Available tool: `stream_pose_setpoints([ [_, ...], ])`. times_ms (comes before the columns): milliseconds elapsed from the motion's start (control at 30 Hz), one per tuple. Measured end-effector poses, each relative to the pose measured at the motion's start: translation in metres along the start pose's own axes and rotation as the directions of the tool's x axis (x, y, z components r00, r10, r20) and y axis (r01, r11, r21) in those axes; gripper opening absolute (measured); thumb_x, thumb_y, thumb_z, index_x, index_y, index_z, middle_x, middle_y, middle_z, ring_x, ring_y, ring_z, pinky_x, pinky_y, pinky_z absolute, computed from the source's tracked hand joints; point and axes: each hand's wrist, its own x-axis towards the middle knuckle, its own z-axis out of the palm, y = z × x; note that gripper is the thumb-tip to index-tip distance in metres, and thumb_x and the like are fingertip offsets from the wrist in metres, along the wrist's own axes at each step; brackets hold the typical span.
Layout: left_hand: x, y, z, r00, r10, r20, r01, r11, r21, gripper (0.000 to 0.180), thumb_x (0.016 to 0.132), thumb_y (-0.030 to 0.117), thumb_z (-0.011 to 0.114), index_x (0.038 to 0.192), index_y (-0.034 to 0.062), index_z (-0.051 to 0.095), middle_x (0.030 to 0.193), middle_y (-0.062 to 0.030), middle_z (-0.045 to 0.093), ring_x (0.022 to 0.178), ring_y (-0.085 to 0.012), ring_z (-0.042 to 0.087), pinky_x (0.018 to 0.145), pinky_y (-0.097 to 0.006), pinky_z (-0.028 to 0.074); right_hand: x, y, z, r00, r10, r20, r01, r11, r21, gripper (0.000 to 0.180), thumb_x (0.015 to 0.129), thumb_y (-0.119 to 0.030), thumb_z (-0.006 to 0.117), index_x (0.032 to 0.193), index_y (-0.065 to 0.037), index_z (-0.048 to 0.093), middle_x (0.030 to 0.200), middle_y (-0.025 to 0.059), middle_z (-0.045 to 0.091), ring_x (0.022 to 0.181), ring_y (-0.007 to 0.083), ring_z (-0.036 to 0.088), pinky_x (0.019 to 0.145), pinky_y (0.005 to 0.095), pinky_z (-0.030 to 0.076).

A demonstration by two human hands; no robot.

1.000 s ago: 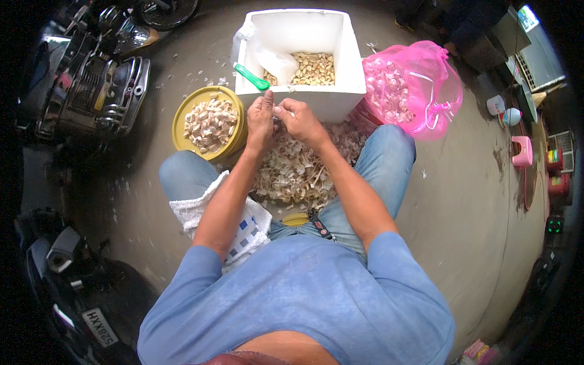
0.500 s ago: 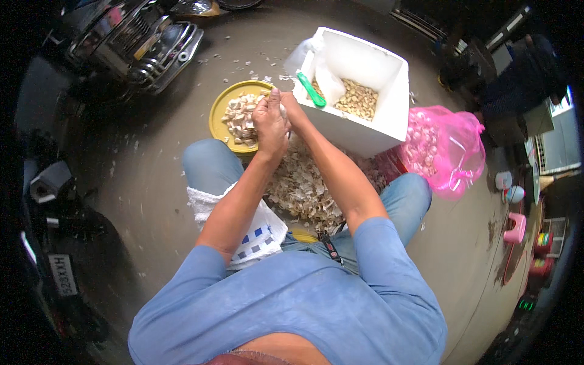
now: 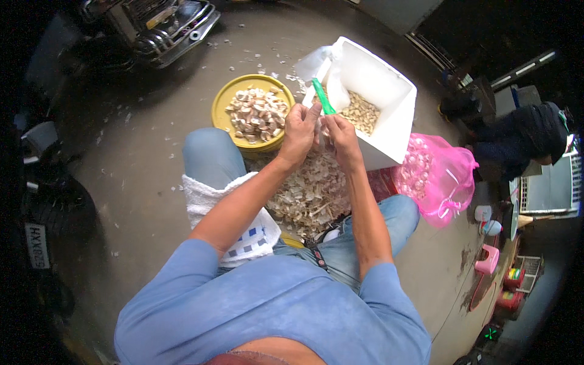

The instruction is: Peeling individual garlic cloves from whole bulbs by hand.

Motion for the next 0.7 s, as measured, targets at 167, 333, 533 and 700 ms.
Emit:
stream_pose_setpoints([
  [167, -0.028, -0.031, 0.016, 0.948, -0.269, 0.172, 0.274, 0.962, -0.006, 0.042, 0.097, 0.044, 0.068, 0.084, 0.0078, 0.051, 0.066, -0.0023, 0.057, 0.050, -0.0098, 0.054, 0.042, -0.026, 0.043, -0.070, -0.008, 0.002, 0.951, -0.290, -0.108, 0.179, 0.801, -0.572, 0.019, 0.098, -0.018, 0.065, 0.104, 0.001, 0.065, 0.082, 0.0040, 0.066, 0.071, 0.0114, 0.061, 0.061, 0.0271, 0.049],
  [333, -0.029, -0.049, 0.007, 0.828, -0.405, 0.388, 0.429, 0.903, 0.028, 0.029, 0.104, 0.031, 0.058, 0.097, 0.0033, 0.059, 0.081, -0.0070, 0.066, 0.066, -0.0164, 0.065, 0.055, -0.029, 0.054, -0.077, 0.011, -0.028, 0.944, -0.306, -0.126, 0.176, 0.785, -0.594, 0.029, 0.096, -0.024, 0.068, 0.090, 0.004, 0.063, 0.075, 0.0158, 0.065, 0.070, 0.0179, 0.062, 0.064, 0.0368, 0.050],
  [533, -0.039, -0.047, 0.013, 0.882, -0.352, 0.313, 0.416, 0.893, -0.169, 0.018, 0.104, 0.021, 0.059, 0.096, 0.0045, 0.060, 0.081, -0.0073, 0.067, 0.068, -0.0164, 0.066, 0.057, -0.030, 0.055, -0.079, 0.011, -0.006, 0.886, -0.350, -0.304, 0.205, 0.883, -0.421, 0.038, 0.100, -0.030, 0.065, 0.084, 0.004, 0.061, 0.072, 0.0121, 0.065, 0.065, 0.0144, 0.061, 0.057, 0.0347, 0.048],
  [700, -0.034, -0.047, -0.005, 0.866, -0.356, 0.353, 0.414, 0.904, -0.106, 0.018, 0.103, 0.017, 0.059, 0.092, 0.0034, 0.061, 0.079, -0.0068, 0.066, 0.066, -0.0162, 0.065, 0.054, -0.030, 0.054, -0.082, 0.014, -0.008, 0.921, -0.359, -0.151, 0.237, 0.824, -0.514, 0.043, 0.100, -0.036, 0.065, 0.082, 0.003, 0.061, 0.068, 0.0095, 0.063, 0.064, 0.0116, 0.062, 0.053, 0.0337, 0.048],
])
